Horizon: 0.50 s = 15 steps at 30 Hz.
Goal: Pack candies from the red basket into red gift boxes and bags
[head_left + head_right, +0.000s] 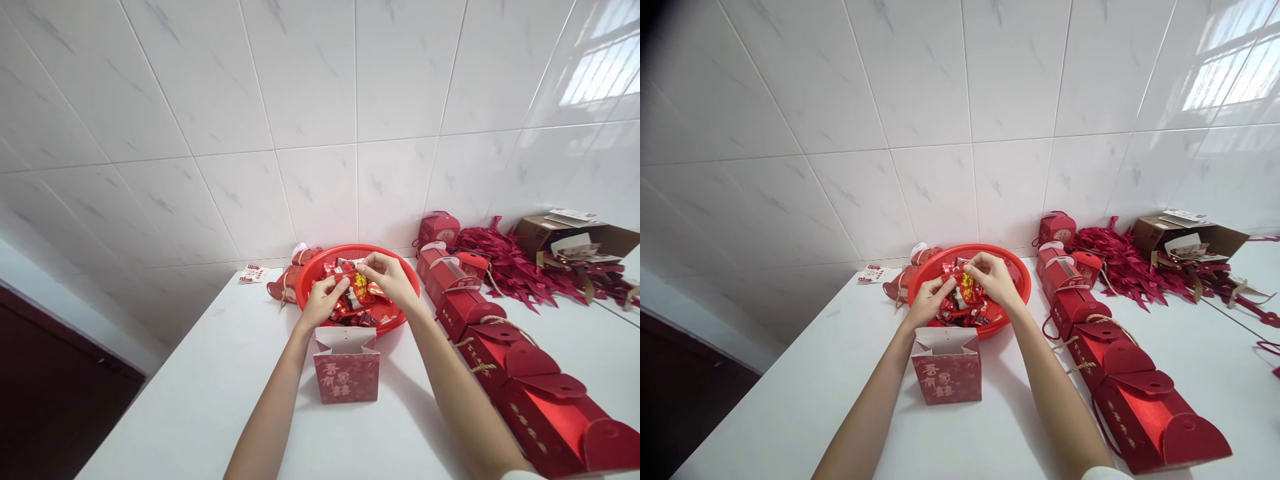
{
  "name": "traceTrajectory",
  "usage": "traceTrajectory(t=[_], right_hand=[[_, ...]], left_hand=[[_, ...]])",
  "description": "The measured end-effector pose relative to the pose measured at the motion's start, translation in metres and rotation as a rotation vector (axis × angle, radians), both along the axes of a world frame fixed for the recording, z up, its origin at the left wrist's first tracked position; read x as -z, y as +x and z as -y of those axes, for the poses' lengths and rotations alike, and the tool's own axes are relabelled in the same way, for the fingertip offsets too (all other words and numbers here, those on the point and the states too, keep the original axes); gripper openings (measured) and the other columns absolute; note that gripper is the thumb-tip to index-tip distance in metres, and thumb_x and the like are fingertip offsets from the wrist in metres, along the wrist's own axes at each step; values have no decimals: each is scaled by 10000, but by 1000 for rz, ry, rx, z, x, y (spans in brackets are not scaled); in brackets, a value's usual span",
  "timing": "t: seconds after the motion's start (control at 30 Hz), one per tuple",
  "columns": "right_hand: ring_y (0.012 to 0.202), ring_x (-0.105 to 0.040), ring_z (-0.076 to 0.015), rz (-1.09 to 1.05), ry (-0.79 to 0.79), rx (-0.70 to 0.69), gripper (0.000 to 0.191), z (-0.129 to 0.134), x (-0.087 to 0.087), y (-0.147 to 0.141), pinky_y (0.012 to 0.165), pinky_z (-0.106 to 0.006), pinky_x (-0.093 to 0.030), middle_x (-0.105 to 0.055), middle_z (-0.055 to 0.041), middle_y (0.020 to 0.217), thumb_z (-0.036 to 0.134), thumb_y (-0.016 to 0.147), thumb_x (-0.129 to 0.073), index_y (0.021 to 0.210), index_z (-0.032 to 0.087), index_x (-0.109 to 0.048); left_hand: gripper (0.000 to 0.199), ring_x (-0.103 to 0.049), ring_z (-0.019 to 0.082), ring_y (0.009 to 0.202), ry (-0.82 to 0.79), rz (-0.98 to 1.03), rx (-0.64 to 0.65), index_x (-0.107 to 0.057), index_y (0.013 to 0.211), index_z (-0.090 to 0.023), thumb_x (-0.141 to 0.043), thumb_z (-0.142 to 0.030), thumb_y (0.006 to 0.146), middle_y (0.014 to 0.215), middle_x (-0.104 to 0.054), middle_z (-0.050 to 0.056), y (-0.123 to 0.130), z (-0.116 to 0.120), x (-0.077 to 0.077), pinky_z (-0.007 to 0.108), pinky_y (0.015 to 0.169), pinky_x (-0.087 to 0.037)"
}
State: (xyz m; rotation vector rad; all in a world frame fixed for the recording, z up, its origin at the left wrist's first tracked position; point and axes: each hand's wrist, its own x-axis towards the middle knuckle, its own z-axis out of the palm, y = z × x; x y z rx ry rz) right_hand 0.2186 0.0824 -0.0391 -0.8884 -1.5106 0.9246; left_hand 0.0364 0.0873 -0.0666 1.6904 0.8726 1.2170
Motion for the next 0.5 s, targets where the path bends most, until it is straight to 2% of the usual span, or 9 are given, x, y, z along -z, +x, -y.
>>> traceTrajectory(t=[0.13,0.23,0.3,0.4,0.5], right_hand=[[691,-584,-155,136,-82,-117,446,2,0,6,628,-273,-454,-632,2,743,552,688,-787,862,187,-598],[658,-573,-148,233,-137,-231,422,3,0,9,605,-268,-428,-615,9,682,529,679,-798,759,172,-589],[632,-565,-140,220,-149,-247,420,3,-1,9,596,-265,-417,-611,9,651,529,682,-793,710,167,-581],[623,-573,-138,159,-148,-239,405,2,0,7,604,-266,-425,-626,7,637,513,675,-803,732,160,-614],[649,-599,-149,111,-129,-239,394,0,1,6,631,-276,-450,-646,-3,664,509,674,-804,766,157,-652]], left_hand=[[465,-563,146,698,22,78,-119,-673,666,-147,-702,-599,771,688,-638,6,-1,-2,4,259,709,-463],[525,-516,122,630,4,169,-184,-572,555,-159,-712,-629,744,571,-541,-25,-1,-3,5,232,624,-431],[540,-490,107,597,-29,233,-189,-549,539,-160,-735,-637,712,546,-511,-37,0,-4,6,223,590,-413],[526,-462,87,558,-91,343,-178,-561,542,-156,-773,-618,678,549,-513,-46,1,-7,8,214,557,-397],[497,-522,102,584,-137,430,-146,-595,547,-155,-804,-594,650,567,-560,-33,1,-8,8,222,588,-443]])
